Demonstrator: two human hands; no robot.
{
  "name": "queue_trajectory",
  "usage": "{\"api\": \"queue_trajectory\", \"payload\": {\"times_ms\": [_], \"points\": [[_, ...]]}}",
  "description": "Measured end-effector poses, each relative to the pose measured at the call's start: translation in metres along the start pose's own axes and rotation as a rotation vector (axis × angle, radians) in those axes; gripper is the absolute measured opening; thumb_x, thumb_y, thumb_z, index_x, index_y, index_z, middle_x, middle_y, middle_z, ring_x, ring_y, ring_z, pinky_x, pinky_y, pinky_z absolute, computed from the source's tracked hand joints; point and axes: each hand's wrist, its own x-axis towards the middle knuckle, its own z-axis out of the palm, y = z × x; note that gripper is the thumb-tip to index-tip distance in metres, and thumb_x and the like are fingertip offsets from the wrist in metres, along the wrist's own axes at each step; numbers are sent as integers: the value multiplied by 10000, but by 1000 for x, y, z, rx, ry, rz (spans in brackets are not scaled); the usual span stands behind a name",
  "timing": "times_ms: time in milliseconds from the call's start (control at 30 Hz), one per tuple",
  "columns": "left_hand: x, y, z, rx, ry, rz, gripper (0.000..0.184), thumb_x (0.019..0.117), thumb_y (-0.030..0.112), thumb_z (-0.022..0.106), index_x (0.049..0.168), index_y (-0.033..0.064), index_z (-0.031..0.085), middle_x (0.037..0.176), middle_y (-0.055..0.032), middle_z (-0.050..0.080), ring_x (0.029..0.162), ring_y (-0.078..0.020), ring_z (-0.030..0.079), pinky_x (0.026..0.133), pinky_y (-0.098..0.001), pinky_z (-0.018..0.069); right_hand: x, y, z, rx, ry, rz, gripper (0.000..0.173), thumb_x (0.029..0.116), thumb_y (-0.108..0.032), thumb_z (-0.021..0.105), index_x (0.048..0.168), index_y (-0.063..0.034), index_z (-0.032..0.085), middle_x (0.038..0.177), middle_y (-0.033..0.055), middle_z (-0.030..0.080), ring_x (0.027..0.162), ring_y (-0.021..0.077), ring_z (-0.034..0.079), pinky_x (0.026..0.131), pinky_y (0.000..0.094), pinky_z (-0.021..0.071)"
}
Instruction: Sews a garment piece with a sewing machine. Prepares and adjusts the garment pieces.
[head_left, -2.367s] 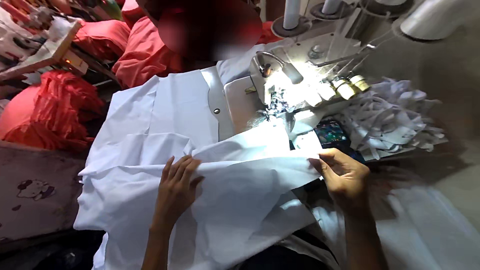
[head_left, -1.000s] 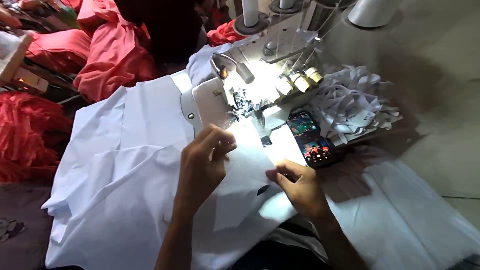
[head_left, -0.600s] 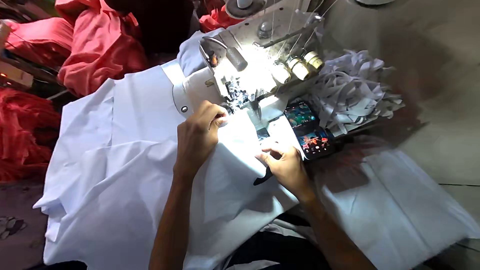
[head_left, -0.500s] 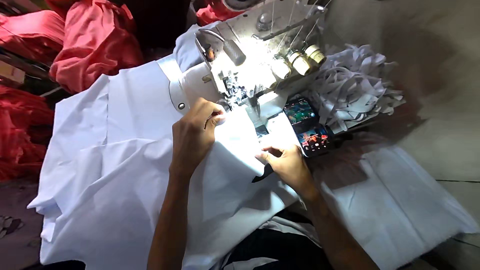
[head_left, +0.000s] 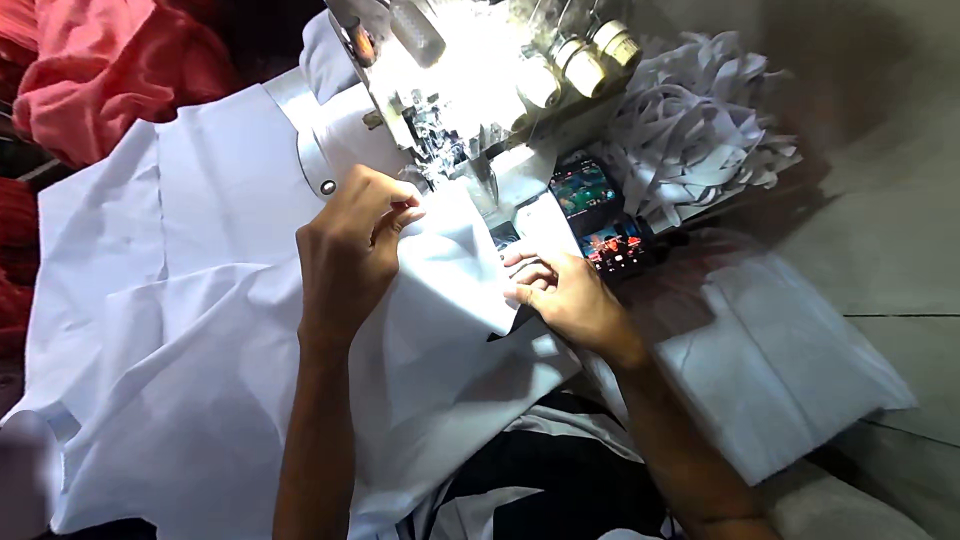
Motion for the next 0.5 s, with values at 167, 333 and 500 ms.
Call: {"api": "queue_trajectory", "payload": {"times_ms": [167, 333, 500], "points": [[-5, 0, 0, -3, 9, -3, 136, 1018, 165, 629, 1087, 75, 703, 1071, -64, 681, 809, -116, 601, 668, -265, 466, -9, -8, 13, -218, 35, 46, 277, 835, -303, 835, 1025, -134, 725, 750, -43, 665, 680, 108, 607, 679, 375, 513], [-8, 0, 0, -16, 7, 6, 130, 1017, 164, 631, 1083, 77, 702, 1065, -64, 682, 824, -117, 607, 687, -269, 470, -17, -2, 17, -254, 82, -48, 121, 872, -204, 776, 940, -107, 752, 768, 1, 685, 697, 118, 626, 689, 357, 521], [-3, -8, 6, -51, 22, 8, 141, 1018, 178, 633, 1080, 73, 705, 1048, -75, 662, 782, -116, 555, 665, -269, 428, -14, 5, 10, -161, 60, -39, 135, 839, -175, 821, 941, -125, 748, 791, -28, 701, 689, 66, 622, 662, 295, 525]]}}
